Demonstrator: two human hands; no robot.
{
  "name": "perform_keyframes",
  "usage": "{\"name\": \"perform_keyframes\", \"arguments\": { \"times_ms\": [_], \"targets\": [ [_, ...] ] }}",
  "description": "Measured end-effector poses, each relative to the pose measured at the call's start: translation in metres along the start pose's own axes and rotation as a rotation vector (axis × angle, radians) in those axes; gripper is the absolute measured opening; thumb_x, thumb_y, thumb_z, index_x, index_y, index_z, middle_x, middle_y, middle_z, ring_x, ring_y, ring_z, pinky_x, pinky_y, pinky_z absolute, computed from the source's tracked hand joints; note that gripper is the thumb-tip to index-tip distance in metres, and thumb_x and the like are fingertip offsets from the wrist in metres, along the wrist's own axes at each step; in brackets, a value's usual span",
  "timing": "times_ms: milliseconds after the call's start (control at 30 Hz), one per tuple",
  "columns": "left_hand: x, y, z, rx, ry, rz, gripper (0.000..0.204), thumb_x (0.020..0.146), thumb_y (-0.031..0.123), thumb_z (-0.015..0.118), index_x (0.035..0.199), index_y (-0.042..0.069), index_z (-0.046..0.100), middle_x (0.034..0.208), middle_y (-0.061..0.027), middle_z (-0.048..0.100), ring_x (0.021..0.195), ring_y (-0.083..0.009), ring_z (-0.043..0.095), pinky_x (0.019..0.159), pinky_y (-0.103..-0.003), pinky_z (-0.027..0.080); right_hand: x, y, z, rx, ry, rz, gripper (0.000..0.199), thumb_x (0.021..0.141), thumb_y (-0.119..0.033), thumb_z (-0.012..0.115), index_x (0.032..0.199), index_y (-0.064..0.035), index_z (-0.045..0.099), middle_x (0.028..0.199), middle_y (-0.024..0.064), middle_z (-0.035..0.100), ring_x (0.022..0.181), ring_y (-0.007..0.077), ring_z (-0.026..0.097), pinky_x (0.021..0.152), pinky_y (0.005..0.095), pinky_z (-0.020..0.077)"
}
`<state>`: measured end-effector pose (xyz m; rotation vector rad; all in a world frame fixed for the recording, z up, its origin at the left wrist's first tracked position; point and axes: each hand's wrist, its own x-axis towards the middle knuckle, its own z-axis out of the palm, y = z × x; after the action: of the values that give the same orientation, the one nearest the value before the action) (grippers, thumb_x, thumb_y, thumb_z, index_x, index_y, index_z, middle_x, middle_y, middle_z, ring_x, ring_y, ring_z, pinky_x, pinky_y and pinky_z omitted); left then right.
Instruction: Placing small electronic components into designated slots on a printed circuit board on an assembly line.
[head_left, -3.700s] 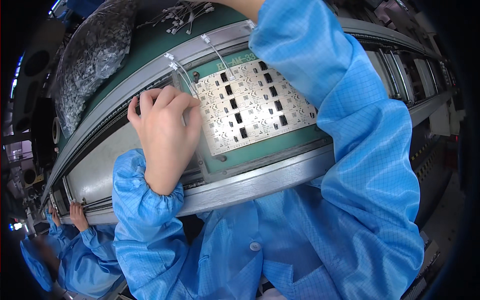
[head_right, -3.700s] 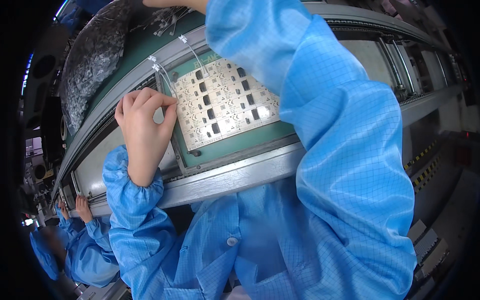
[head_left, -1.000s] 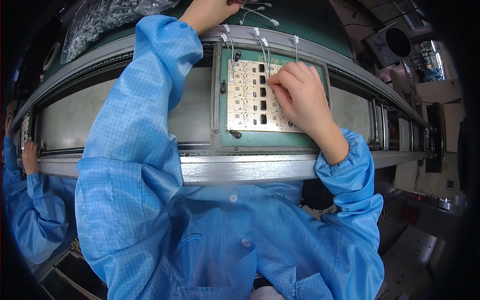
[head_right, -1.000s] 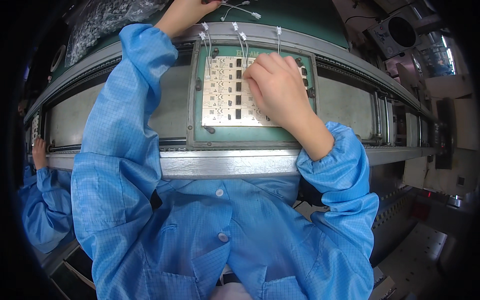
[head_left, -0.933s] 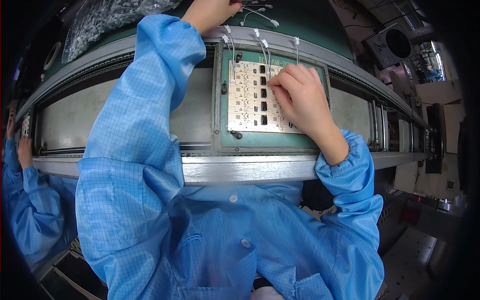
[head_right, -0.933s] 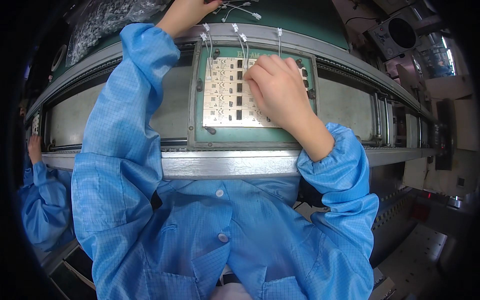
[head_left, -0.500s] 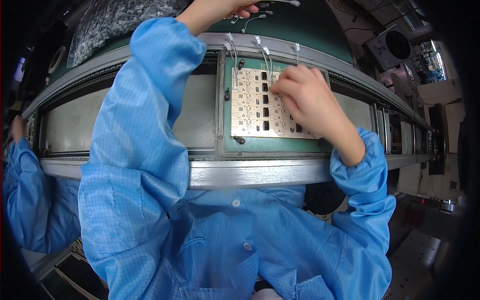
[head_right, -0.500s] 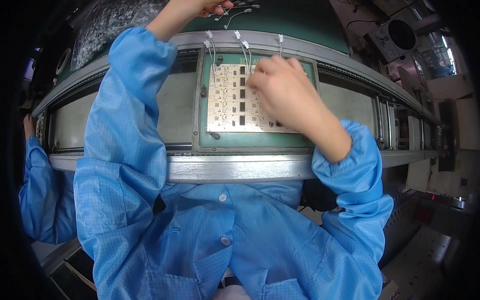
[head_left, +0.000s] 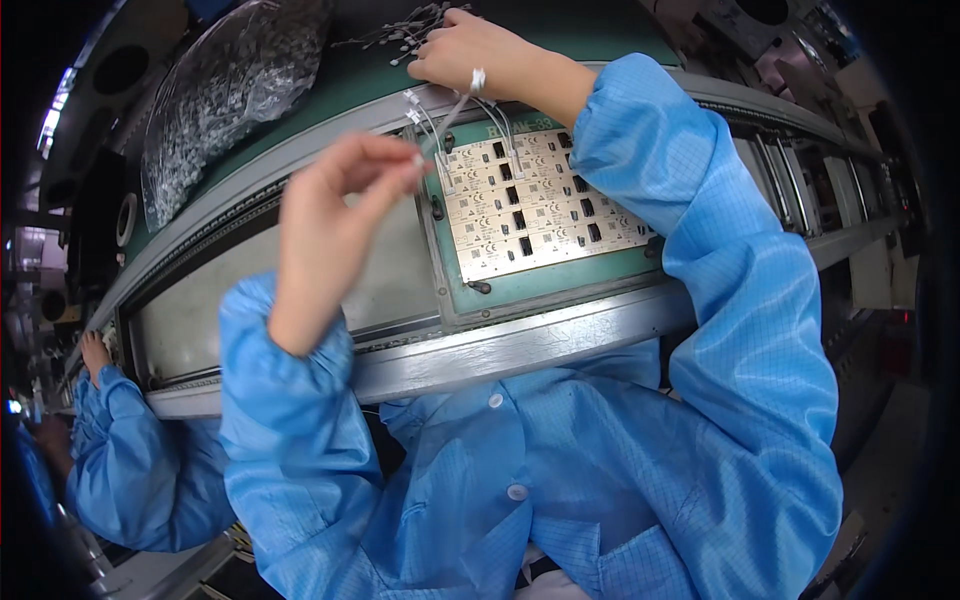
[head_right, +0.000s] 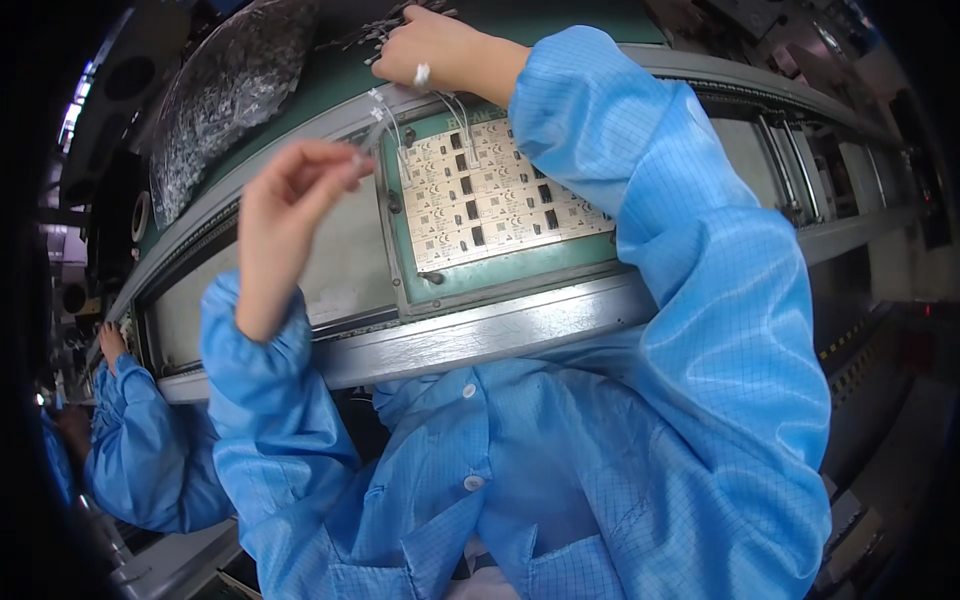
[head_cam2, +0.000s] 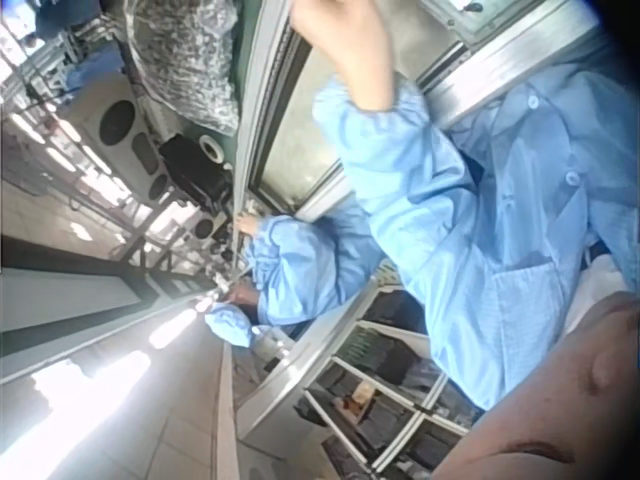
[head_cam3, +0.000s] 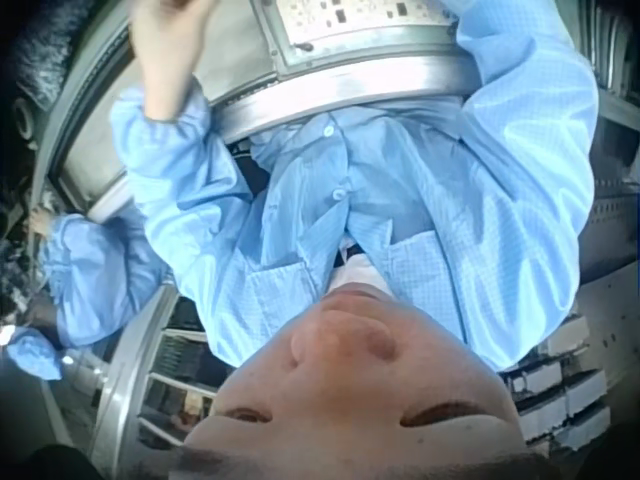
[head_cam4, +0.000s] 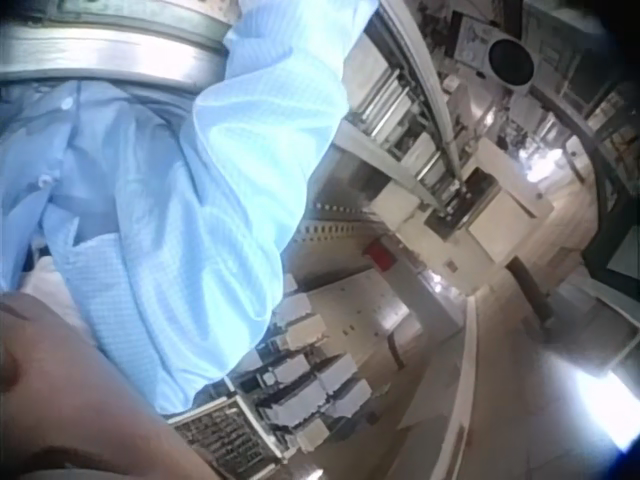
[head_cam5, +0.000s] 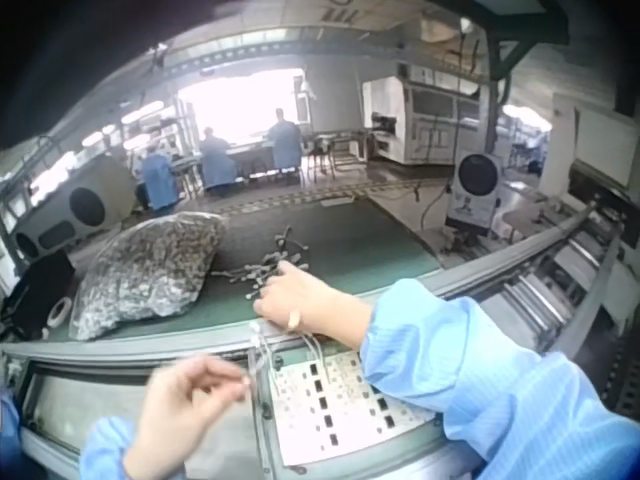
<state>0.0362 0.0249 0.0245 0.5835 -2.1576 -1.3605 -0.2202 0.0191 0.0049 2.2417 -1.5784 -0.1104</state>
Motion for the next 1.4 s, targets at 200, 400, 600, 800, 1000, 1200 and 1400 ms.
{"name": "perform_keyframes", "arguments": {
  "times_ms": [200,400,600,800,1000,1200,1400],
  "targets": [
    [-0.025,0.012,0.022,0.811,0.227,0.530,0.016,0.084,0.004,0.074,0.099,0.009,0.071,0.092,-0.0015,0.074,0.082,-0.0181,0.066,0.084,-0.037,0.041,-0.022,0.020,-0.004,0.145,0.290,0.178,0.008,0.087,-0.017,0.063,0.090,-0.0096,0.066,0.087,0.0116,0.073,0.090,0.0312,0.071,0.082,0.0458,0.0483],
    [-0.033,-0.002,0.047,1.024,0.129,0.458,0.012,0.082,0.013,0.075,0.092,0.016,0.068,0.093,0.0030,0.067,0.100,-0.0210,0.061,0.091,-0.046,0.036,-0.050,0.038,-0.031,0.355,0.775,0.326,0.006,0.088,-0.008,0.063,0.093,-0.0056,0.060,0.073,0.0161,0.067,0.075,0.0391,0.068,0.076,0.0490,0.0501],
    [-0.029,-0.004,0.053,1.031,0.121,0.371,0.006,0.082,0.015,0.076,0.085,0.014,0.071,0.094,0.0007,0.065,0.105,-0.0265,0.058,0.091,-0.046,0.036,-0.087,0.019,-0.046,0.368,0.768,0.297,0.009,0.088,-0.009,0.066,0.092,-0.0056,0.059,0.075,0.0135,0.067,0.073,0.0357,0.067,0.076,0.0441,0.0492],
    [-0.021,0.001,0.049,0.941,0.219,0.456,0.008,0.081,0.011,0.077,0.088,0.015,0.074,0.093,0.0007,0.064,0.101,-0.0254,0.058,0.091,-0.043,0.035,-0.122,0.017,-0.041,0.438,0.755,0.360,0.007,0.088,-0.007,0.066,0.092,-0.0036,0.062,0.076,0.0141,0.068,0.073,0.0335,0.069,0.076,0.0411,0.0508],
    [-0.016,0.005,0.019,0.886,0.672,0.876,0.026,0.074,0.012,0.086,0.098,0.017,0.078,0.088,0.0047,0.065,0.093,-0.0200,0.059,0.093,-0.040,0.034,-0.131,0.031,-0.022,0.592,0.835,0.418,0.009,0.086,-0.004,0.068,0.092,-0.0002,0.063,0.080,0.0173,0.071,0.075,0.0334,0.072,0.071,0.0380,0.0543],
    [-0.013,-0.012,0.048,1.078,0.217,0.652,0.015,0.078,0.014,0.081,0.091,0.017,0.075,0.088,0.0054,0.065,0.099,-0.0199,0.058,0.093,-0.041,0.033,-0.143,0.019,-0.037,0.394,0.777,0.395,0.007,0.087,-0.008,0.068,0.089,-0.0042,0.062,0.078,0.0124,0.070,0.075,0.0318,0.070,0.076,0.0401,0.0500],
    [-0.019,-0.016,0.045,0.866,0.068,0.305,0.005,0.084,0.013,0.078,0.088,0.013,0.075,0.089,0.0027,0.064,0.101,-0.0227,0.055,0.095,-0.041,0.032,-0.147,0.020,-0.037,0.447,0.833,0.398,0.008,0.086,-0.009,0.068,0.089,-0.0053,0.062,0.079,0.0110,0.071,0.077,0.0311,0.071,0.079,0.0402,0.0489]
  ]
}}
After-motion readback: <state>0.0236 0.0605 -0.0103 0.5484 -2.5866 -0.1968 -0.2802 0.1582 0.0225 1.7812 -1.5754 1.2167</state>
